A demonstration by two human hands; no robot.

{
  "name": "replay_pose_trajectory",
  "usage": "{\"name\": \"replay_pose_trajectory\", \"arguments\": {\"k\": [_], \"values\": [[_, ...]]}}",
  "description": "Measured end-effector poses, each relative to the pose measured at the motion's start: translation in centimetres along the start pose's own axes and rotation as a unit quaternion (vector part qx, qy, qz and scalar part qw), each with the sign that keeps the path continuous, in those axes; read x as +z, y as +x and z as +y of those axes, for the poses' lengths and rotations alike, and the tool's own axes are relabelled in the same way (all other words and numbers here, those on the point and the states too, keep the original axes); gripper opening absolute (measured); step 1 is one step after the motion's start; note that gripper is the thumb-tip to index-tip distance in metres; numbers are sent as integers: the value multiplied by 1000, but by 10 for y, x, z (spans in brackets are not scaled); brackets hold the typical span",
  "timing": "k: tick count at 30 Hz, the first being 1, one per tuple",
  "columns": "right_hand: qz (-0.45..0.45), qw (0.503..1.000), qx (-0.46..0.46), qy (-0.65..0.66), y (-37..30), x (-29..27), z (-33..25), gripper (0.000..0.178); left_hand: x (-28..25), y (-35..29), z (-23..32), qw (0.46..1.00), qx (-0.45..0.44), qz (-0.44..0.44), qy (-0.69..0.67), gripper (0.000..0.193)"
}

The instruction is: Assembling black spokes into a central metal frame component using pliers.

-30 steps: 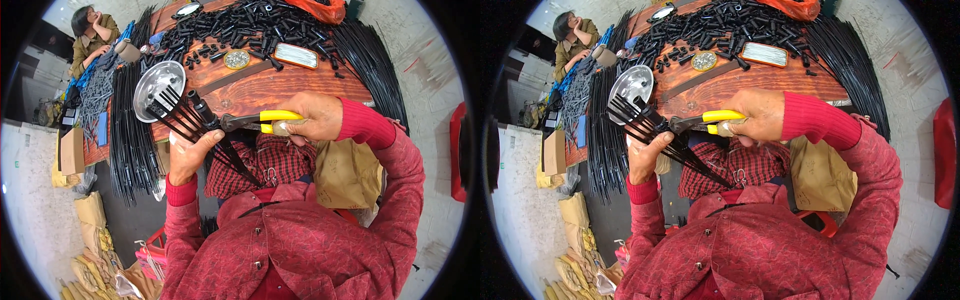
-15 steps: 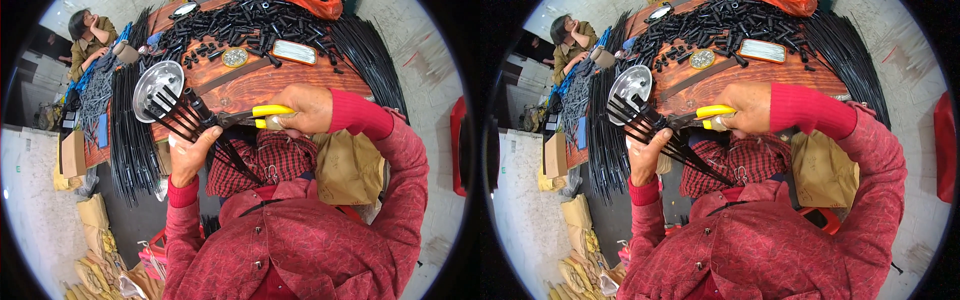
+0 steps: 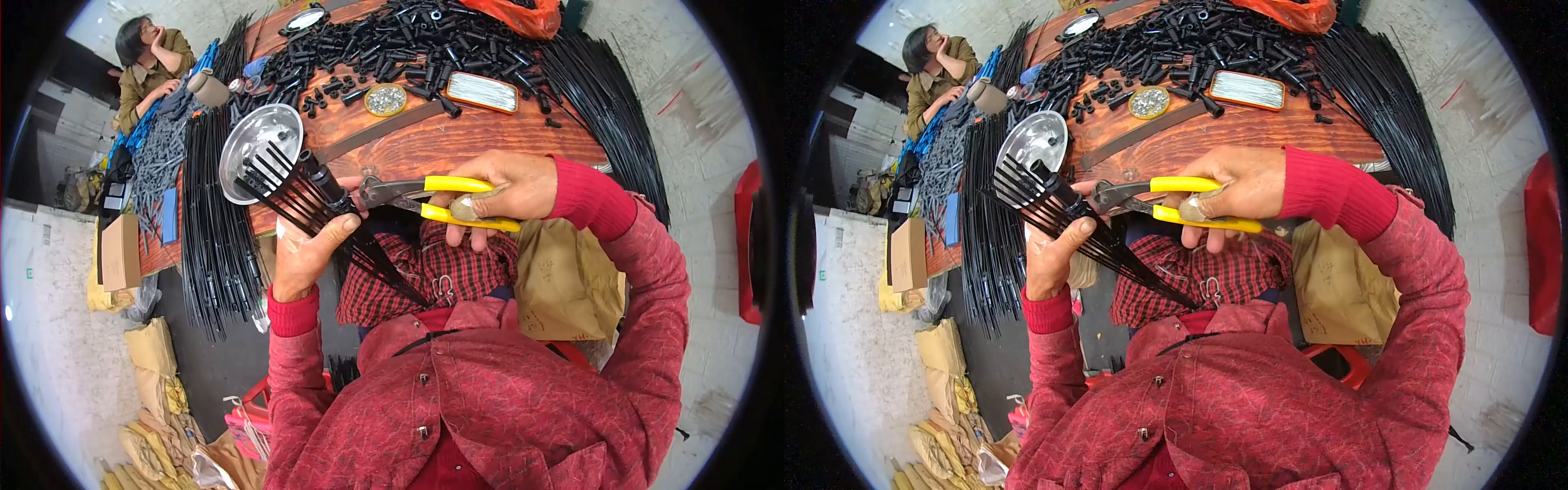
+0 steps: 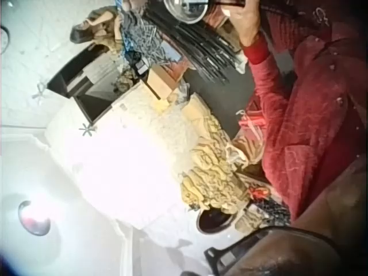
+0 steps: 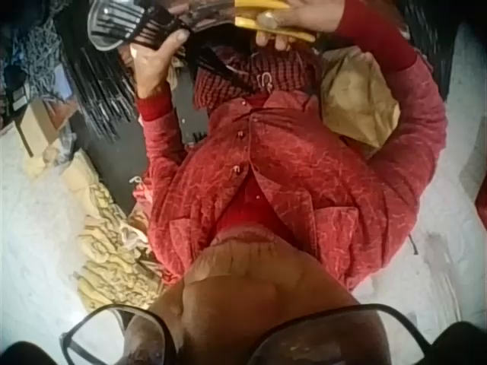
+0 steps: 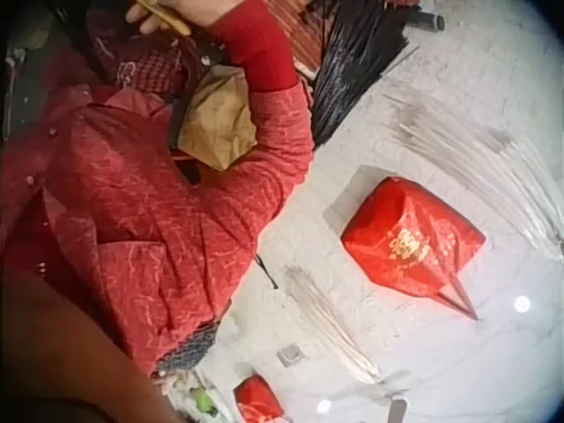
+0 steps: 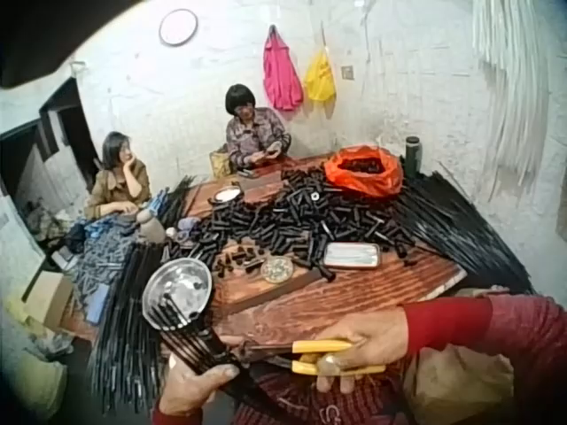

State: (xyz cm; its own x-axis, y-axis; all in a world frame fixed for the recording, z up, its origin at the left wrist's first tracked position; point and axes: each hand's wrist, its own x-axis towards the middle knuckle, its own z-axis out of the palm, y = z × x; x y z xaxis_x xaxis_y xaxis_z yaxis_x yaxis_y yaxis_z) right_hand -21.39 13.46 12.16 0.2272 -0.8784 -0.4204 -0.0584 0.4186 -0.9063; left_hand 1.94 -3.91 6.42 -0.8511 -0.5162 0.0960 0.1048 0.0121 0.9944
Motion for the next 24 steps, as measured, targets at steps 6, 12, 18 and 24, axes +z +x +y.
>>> {"name": "replay_pose_trajectory", "arguments": {"k": [6, 12, 18, 24], "values": [[-26, 999, -17, 12, 6, -3, 2, 32, 1, 2, 0, 1000, 14, -7, -2, 36], [-28, 999, -13, 20, 9, -3, 0, 33, -1, 2, -4, 1000, 15, 2, -5, 34], [-35, 999, -6, 18, 11, -4, -1, 35, -2, 1, -5, 999, 22, 6, -24, 35], [-41, 998, -20, 42, 17, -3, 12, 38, -4, 0, -6, 999, 18, 15, -34, 37]]}}
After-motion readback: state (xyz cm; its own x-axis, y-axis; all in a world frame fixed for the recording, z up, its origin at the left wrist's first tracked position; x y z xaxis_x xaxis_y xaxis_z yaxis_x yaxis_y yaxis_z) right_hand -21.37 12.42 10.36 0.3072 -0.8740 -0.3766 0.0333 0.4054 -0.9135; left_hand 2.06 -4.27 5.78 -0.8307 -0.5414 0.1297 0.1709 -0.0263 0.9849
